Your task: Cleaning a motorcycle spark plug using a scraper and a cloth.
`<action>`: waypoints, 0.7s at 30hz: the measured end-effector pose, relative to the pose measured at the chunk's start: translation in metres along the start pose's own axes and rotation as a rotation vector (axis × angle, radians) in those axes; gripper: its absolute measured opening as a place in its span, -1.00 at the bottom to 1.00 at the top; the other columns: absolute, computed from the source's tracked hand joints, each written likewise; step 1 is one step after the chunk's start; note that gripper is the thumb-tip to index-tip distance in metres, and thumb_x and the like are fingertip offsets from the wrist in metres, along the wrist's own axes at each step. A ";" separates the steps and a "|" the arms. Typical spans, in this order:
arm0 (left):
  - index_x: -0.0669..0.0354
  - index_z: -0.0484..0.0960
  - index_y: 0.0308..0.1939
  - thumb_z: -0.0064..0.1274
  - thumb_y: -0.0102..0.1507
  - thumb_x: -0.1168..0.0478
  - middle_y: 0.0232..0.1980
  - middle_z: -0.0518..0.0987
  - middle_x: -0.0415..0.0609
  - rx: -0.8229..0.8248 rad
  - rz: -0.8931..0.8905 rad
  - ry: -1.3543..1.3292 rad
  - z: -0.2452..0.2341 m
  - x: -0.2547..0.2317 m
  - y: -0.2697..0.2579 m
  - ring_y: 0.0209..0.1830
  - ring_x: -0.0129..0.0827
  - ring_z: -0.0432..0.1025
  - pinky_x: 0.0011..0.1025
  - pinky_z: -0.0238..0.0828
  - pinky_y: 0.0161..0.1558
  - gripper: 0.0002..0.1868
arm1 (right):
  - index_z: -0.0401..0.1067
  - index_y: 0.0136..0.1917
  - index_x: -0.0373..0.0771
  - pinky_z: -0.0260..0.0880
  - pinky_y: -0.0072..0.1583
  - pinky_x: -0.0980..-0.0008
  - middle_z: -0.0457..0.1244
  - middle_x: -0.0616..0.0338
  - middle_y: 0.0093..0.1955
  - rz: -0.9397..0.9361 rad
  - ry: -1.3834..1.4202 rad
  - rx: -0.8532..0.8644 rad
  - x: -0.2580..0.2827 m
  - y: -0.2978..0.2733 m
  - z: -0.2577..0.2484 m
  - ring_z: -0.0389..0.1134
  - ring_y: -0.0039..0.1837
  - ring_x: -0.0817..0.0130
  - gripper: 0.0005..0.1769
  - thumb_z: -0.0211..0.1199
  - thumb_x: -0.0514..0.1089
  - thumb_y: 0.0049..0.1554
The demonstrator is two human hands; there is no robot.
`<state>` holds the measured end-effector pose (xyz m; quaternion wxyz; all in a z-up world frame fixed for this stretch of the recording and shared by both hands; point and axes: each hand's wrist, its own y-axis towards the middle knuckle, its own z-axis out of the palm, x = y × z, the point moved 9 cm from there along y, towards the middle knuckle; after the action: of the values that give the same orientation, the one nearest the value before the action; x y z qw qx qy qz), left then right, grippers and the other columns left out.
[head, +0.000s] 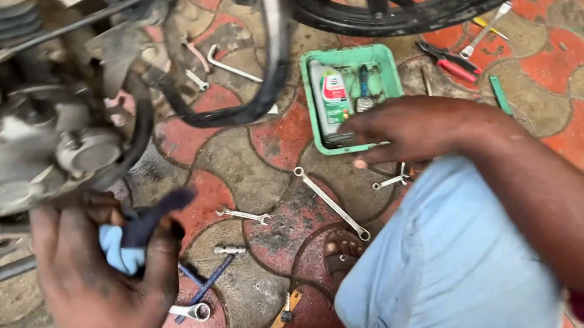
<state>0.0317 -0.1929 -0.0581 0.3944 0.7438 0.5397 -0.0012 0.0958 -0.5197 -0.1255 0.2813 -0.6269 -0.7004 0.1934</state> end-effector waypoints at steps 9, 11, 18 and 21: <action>0.30 0.59 -0.35 0.21 0.22 0.35 -0.26 0.57 0.10 0.006 -0.092 -0.088 -0.046 0.026 -0.005 -0.29 -0.18 0.53 -0.28 0.41 -0.24 -0.89 | 0.54 0.19 -0.20 0.46 0.08 0.31 0.44 0.19 0.04 -0.377 0.352 0.317 -0.072 0.135 0.094 0.42 0.06 0.40 -0.60 0.32 0.03 0.16; 0.28 0.53 -0.36 0.21 0.19 0.33 -0.20 0.57 0.11 -0.061 -0.138 -0.110 -0.052 0.042 -0.020 -0.21 -0.19 0.55 -0.31 0.45 -0.18 -0.85 | 0.56 0.14 -0.26 0.43 0.02 0.32 0.42 0.15 -0.03 -0.508 0.586 0.400 -0.146 0.227 0.217 0.39 -0.01 0.39 -0.68 0.29 -0.02 0.23; 0.10 0.77 -0.03 0.23 0.26 0.14 -0.22 0.73 -0.07 -0.119 -0.514 -0.230 -0.040 0.117 -0.068 -0.19 -0.37 0.65 -0.32 0.60 -0.06 -0.76 | 0.36 0.31 -0.05 0.36 0.21 0.14 0.36 -0.03 0.17 -0.161 0.160 -0.112 -0.165 0.264 0.371 0.40 0.18 0.05 -0.26 0.58 0.11 -0.05; -0.03 0.73 0.02 0.26 0.14 -0.06 -0.18 0.75 -0.01 0.121 -0.877 -0.240 -0.006 0.146 -0.098 -0.26 -0.36 0.68 -0.32 0.62 -0.09 -0.57 | 0.36 0.33 -0.01 0.38 0.21 0.16 0.37 0.03 0.19 -0.191 0.091 -0.151 -0.165 0.245 0.400 0.42 0.18 0.09 -0.27 0.55 0.10 -0.04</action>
<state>0.0114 -0.0620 -0.1738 0.3722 0.4614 0.7529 -0.2859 0.0390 -0.6151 -0.6106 0.2819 -0.5848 -0.7560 0.0837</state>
